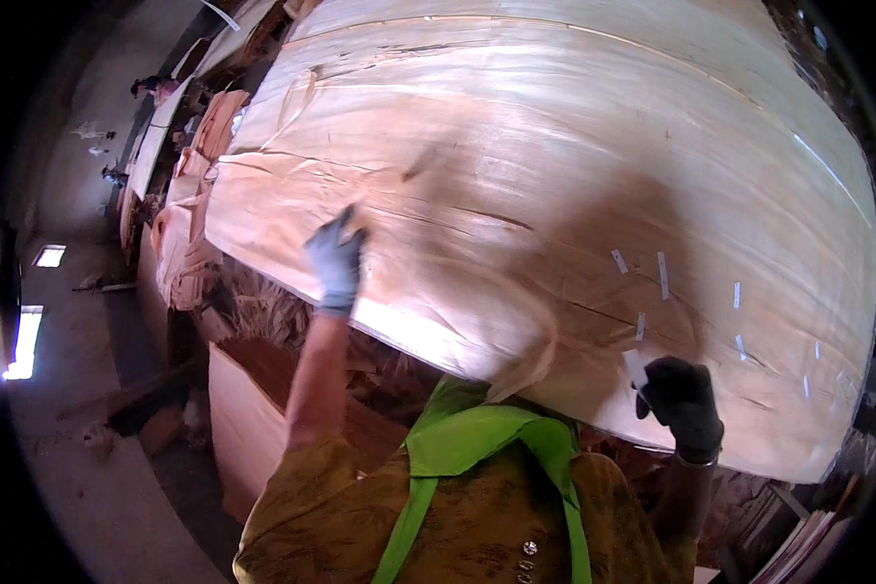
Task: The person trims and sorts wood veneer sheets at a workstation, using a hand blade to cut strips and a measuring tape to check dimensions.
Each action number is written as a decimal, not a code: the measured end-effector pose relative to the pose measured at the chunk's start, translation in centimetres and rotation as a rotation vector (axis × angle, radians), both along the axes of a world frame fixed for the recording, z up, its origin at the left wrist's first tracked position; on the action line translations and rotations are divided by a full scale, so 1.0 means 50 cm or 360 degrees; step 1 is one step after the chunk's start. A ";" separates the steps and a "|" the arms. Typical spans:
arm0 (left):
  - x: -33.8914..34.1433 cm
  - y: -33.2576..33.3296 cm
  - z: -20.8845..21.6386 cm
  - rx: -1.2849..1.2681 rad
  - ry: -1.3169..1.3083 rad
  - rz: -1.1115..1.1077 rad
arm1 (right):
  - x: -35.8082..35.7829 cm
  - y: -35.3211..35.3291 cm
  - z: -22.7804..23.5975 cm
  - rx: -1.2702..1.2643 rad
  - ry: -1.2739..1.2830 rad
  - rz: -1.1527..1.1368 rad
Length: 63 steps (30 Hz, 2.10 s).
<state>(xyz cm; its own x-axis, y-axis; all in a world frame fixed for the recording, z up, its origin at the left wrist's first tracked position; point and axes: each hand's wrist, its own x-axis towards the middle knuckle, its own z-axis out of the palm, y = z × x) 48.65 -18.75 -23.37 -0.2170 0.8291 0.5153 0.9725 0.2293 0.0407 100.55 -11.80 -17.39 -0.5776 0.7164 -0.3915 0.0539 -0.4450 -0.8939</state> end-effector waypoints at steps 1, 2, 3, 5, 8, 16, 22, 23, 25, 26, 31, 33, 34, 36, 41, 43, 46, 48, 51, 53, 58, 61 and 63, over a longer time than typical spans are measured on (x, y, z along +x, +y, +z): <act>-0.058 -0.033 0.038 0.0043 -0.0070 0.0012 | -0.019 -0.007 0.007 0.0043 -0.0202 0.0090; -0.090 -0.071 0.063 0.0099 -0.0821 0.0409 | -0.047 -0.031 0.007 -0.0097 -0.0191 -0.0081; -0.200 -0.198 0.065 -0.0258 -0.0063 0.0603 | -0.105 -0.045 0.014 -0.0110 -0.0114 0.0010; -0.486 -0.552 0.033 -0.0341 0.0102 0.1158 | -0.219 -0.070 0.024 -0.0066 -0.0115 0.0307; -0.688 -0.755 0.061 -0.0894 0.0346 0.1654 | -0.363 -0.118 -0.063 -0.0087 -0.0082 0.0317; -0.568 -0.270 -0.060 -0.0046 -0.1695 0.0210 | -0.821 -0.021 -0.200 -0.0079 -0.0496 0.0042; -0.240 0.018 -0.161 -0.0595 -0.0273 -0.0931 | -0.910 0.070 -0.313 0.0113 -0.0854 -0.0044; -0.236 0.030 -0.178 -0.0531 -0.0191 -0.0990 | -0.917 0.069 -0.328 0.0156 -0.0839 -0.0067; -0.210 0.056 -0.230 -0.0389 -0.0028 -0.1136 | -0.918 0.066 -0.348 0.0243 -0.0820 -0.0144; -0.218 0.050 -0.248 -0.0520 -0.0063 -0.1085 | -0.920 0.053 -0.339 -0.0083 -0.0843 -0.0215; -0.166 0.048 -0.231 -0.0636 0.0047 -0.1004 | -0.849 -0.050 -0.434 0.0374 -0.0598 -0.0276; -0.173 0.052 -0.221 -0.0668 0.0006 -0.0972 | -0.840 -0.056 -0.439 0.0407 -0.0582 -0.0345; -0.195 0.047 -0.238 -0.0705 0.0105 -0.0913 | -0.857 -0.062 -0.383 0.0175 -0.0568 -0.0408; -0.180 0.053 -0.229 -0.0766 0.0203 -0.0902 | -0.829 -0.058 -0.306 -0.0046 -0.0583 -0.0508; -0.086 0.140 -0.177 -0.0542 0.0053 -0.1086 | -0.614 0.076 -0.307 0.0186 -0.0522 -0.0851; 0.075 0.198 -0.153 -0.0539 -0.0045 -0.1426 | -0.481 0.118 -0.400 0.0233 -0.0476 -0.0813; 0.121 0.243 -0.213 -0.0571 -0.0025 -0.1610 | -0.563 0.128 -0.359 0.0181 -0.0394 -0.0955; 0.115 0.253 -0.276 -0.0502 -0.0356 -0.1633 | -0.580 0.115 -0.295 0.0072 -0.0603 -0.0758; 0.184 0.243 -0.258 -0.0268 -0.0075 -0.1557 | -0.500 0.069 -0.320 -0.0204 -0.0660 -0.0828; 0.182 0.252 -0.284 -0.0519 -0.0339 -0.1499 | -0.535 0.020 -0.339 -0.0444 -0.0357 -0.1024; 0.134 0.241 -0.258 -0.0445 -0.0281 -0.1549 | -0.624 -0.075 -0.308 -0.0402 -0.0528 -0.0814; 0.067 0.228 -0.206 -0.0491 -0.0552 -0.1560 | -0.665 -0.060 -0.284 0.0290 -0.0539 -0.0646; -0.036 0.161 -0.171 -0.0530 -0.0771 -0.1408 | -0.701 -0.048 -0.265 0.0564 -0.0576 -0.0453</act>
<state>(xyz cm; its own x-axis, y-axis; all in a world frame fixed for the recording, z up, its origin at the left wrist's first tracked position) 46.83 -10.68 -31.90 0.4112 0.8756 0.2534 0.6954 -0.4811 0.5338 65.52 -14.19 -30.65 -0.2168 0.9472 -0.2361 0.3061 -0.1637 -0.9378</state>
